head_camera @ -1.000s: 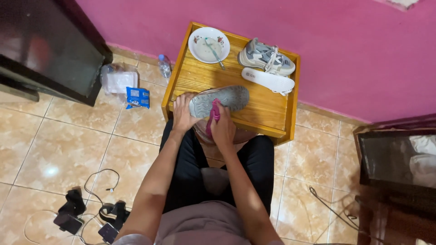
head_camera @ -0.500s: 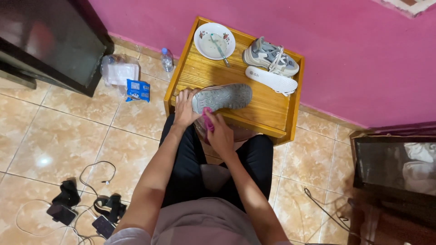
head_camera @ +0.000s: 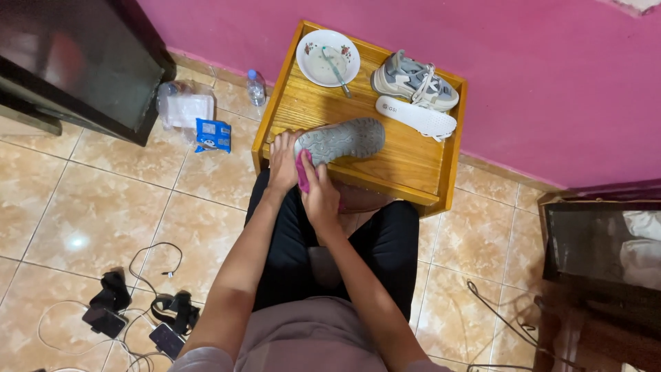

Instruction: The person is cleaning the sole of a shoe by wiping it repeatedly with a pink cloth.

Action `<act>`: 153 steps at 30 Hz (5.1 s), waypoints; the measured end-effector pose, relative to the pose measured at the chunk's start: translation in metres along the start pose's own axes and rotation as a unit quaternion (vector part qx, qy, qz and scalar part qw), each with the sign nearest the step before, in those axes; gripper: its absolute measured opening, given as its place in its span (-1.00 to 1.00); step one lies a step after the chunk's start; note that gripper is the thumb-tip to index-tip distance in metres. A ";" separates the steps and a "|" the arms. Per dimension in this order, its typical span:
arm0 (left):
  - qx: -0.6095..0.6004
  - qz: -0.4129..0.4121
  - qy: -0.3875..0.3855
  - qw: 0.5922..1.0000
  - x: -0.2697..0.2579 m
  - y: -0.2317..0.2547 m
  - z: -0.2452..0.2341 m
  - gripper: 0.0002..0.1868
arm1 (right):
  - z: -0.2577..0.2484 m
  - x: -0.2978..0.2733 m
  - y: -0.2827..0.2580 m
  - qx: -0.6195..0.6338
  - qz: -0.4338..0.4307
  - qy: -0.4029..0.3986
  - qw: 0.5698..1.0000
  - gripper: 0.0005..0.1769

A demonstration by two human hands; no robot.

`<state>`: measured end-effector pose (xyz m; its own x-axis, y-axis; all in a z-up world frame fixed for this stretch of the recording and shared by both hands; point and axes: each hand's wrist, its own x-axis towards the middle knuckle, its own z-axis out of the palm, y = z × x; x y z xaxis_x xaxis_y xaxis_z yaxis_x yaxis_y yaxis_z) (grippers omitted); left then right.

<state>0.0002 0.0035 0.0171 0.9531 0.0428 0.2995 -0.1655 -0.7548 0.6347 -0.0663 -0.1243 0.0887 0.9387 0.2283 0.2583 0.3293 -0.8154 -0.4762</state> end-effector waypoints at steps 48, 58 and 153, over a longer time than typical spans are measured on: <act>-0.002 0.026 0.041 0.999 0.000 -0.007 0.021 -0.01 | -0.018 0.037 0.035 0.385 0.191 0.082 0.899 -0.28; -0.002 -0.004 -0.017 1.000 -0.006 -0.012 0.016 0.06 | -0.011 0.003 0.048 0.180 0.043 -0.018 0.983 -0.25; -0.011 -0.063 -0.071 0.995 0.006 0.002 -0.009 -0.05 | -0.011 0.033 0.009 0.105 -0.045 0.001 0.993 0.01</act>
<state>0.0030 0.0082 0.0269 0.9927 0.0421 0.1131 -0.0460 -0.7346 0.6770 -0.0335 -0.1296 0.1019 0.9041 0.2945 0.3095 0.4266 -0.6626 -0.6156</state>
